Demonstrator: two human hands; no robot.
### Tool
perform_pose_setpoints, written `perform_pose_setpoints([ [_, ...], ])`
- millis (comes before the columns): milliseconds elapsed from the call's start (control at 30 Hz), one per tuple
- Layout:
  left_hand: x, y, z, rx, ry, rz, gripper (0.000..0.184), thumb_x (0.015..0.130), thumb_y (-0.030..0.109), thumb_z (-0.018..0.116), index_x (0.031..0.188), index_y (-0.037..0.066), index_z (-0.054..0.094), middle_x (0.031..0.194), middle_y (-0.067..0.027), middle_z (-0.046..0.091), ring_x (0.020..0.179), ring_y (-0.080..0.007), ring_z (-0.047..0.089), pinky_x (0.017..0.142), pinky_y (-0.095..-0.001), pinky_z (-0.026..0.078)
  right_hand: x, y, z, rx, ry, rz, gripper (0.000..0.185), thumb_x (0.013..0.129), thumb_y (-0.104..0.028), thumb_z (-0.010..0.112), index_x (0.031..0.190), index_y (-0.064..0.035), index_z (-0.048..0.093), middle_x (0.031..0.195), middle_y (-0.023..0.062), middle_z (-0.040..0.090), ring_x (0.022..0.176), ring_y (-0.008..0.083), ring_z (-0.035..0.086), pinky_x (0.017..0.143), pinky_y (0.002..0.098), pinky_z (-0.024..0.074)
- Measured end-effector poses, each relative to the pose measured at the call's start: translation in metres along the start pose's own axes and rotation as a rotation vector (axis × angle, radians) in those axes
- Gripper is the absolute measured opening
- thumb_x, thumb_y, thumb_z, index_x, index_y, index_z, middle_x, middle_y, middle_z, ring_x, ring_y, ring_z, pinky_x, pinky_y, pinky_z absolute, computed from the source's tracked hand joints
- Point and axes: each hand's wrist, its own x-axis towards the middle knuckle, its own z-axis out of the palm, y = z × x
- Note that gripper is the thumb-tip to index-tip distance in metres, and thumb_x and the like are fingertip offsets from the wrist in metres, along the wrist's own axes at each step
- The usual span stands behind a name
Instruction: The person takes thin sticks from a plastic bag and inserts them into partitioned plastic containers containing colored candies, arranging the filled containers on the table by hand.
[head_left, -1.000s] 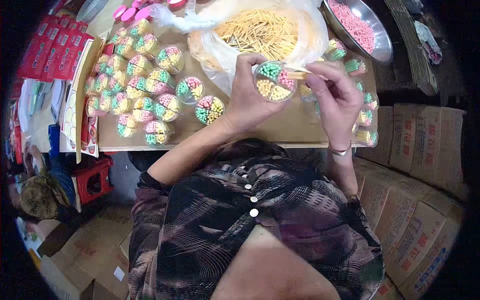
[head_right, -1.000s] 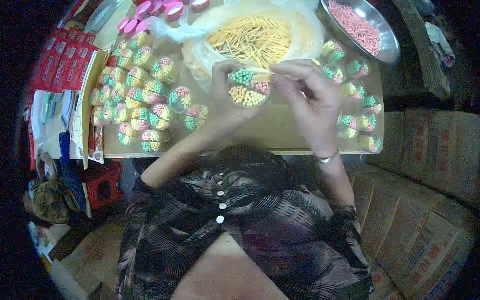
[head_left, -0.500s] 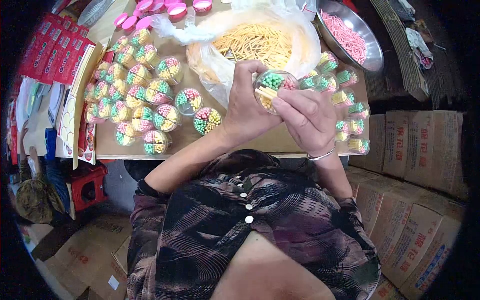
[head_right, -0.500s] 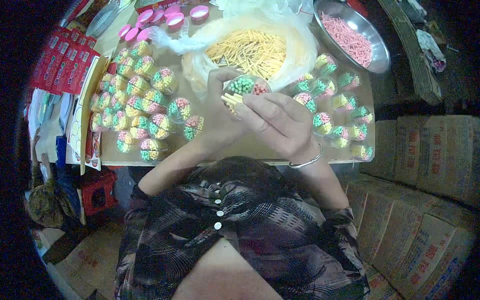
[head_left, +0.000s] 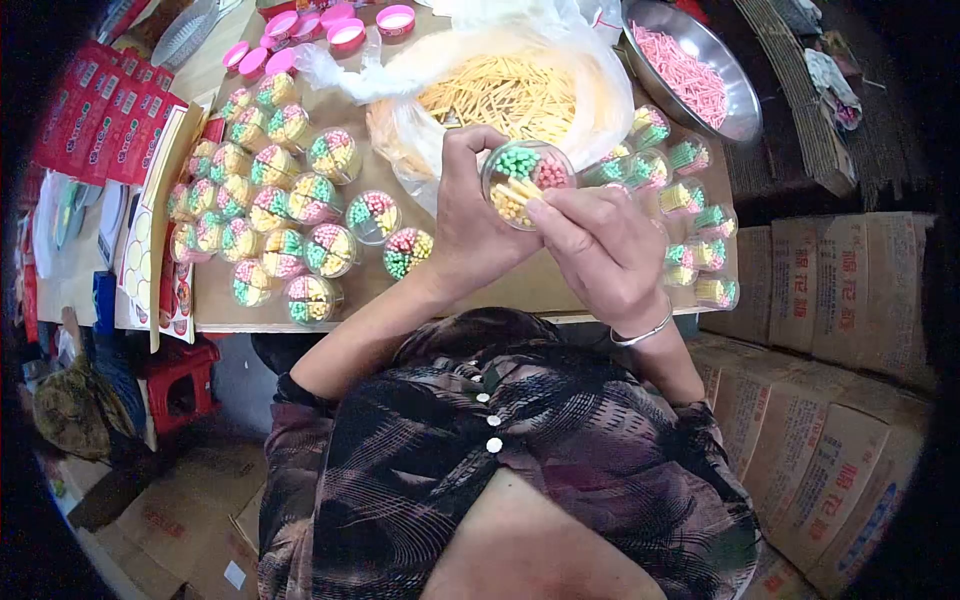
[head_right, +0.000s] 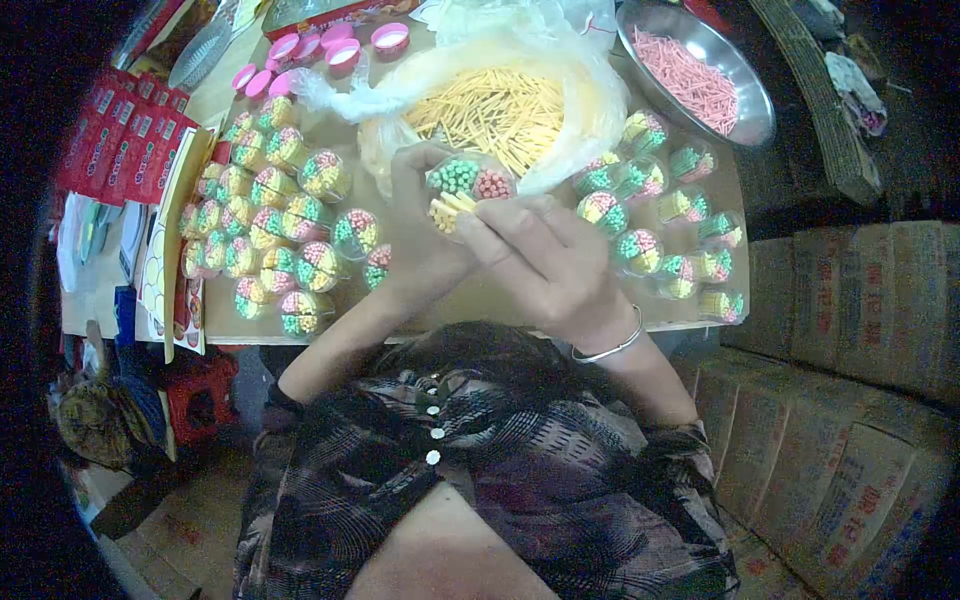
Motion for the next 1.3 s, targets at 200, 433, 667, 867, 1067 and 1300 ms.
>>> perform_pose_setpoints([
  [200,0.001,0.001,-0.002,0.083,0.0,0.045,0.067,0.058,0.009,0.078,0.111,0.001,0.037,0.103,-0.0131,0.043,0.091,-0.0254,0.051,0.078,-0.034,0.046,0.003,0.001,0.003,0.004,0.008,-0.105,0.024,0.07,0.001,0.069,0.094,-0.0013,0.07,0.098,0.0081,0.065,0.073,0.0186,0.058,0.062,0.0276,0.047],
  [433,-0.01,-0.015,0.009,-0.035,-0.027,-0.047,0.065,0.059,0.009,0.077,0.11,0.001,0.037,0.103,-0.0144,0.043,0.091,-0.0266,0.051,0.078,-0.035,0.047,0.011,-0.013,-0.005,-0.037,-0.132,0.121,0.026,0.071,0.0,0.069,0.097,-0.0007,0.068,0.097,0.0076,0.063,0.076,0.0194,0.058,0.063,0.0277,0.0471],
  [667,-0.013,-0.008,0.009,0.127,-0.108,-0.017,0.065,0.06,0.009,0.076,0.111,0.0,0.037,0.102,-0.0158,0.045,0.09,-0.027,0.052,0.078,-0.0352,0.046,0.018,-0.009,-0.001,0.003,-0.228,0.219,0.029,0.075,-0.004,0.069,0.103,-0.0021,0.064,0.1,0.0073,0.061,0.083,0.0201,0.058,0.067,0.028,0.0475],
  [867,-0.02,-0.004,0.008,-0.06,-0.18,-0.256,0.067,0.06,0.009,0.076,0.113,-0.001,0.037,0.101,-0.0154,0.047,0.089,-0.026,0.053,0.079,-0.0353,0.046,0.008,-0.002,0.011,0.148,0.04,0.229,0.03,0.08,-0.013,0.069,0.108,-0.0051,0.063,0.11,0.0093,0.059,0.091,0.022,0.058,0.076,0.0302,0.0486],
  [1067,-0.013,0.01,-0.002,-0.138,-0.181,-0.425,0.066,0.062,0.012,0.077,0.114,-0.001,0.038,0.1,-0.0146,0.048,0.089,-0.0242,0.054,0.078,-0.0358,0.047,-0.015,0.002,0.013,0.097,0.151,0.13,0.033,0.08,-0.018,0.071,0.111,-0.0071,0.063,0.117,0.012,0.056,0.097,0.0239,0.057,0.083,0.0318,0.0485],
  [1300,-0.015,0.002,-0.001,-0.141,-0.228,-0.364,0.066,0.06,0.011,0.079,0.112,-0.001,0.039,0.1,-0.0142,0.048,0.089,-0.0239,0.054,0.078,-0.0341,0.047,-0.01,0.0,0.01,0.009,-0.158,0.125,0.032,0.078,-0.014,0.071,0.108,-0.0076,0.065,0.106,0.01,0.059,0.088,0.0223,0.055,0.077,0.0305,0.0467],
])
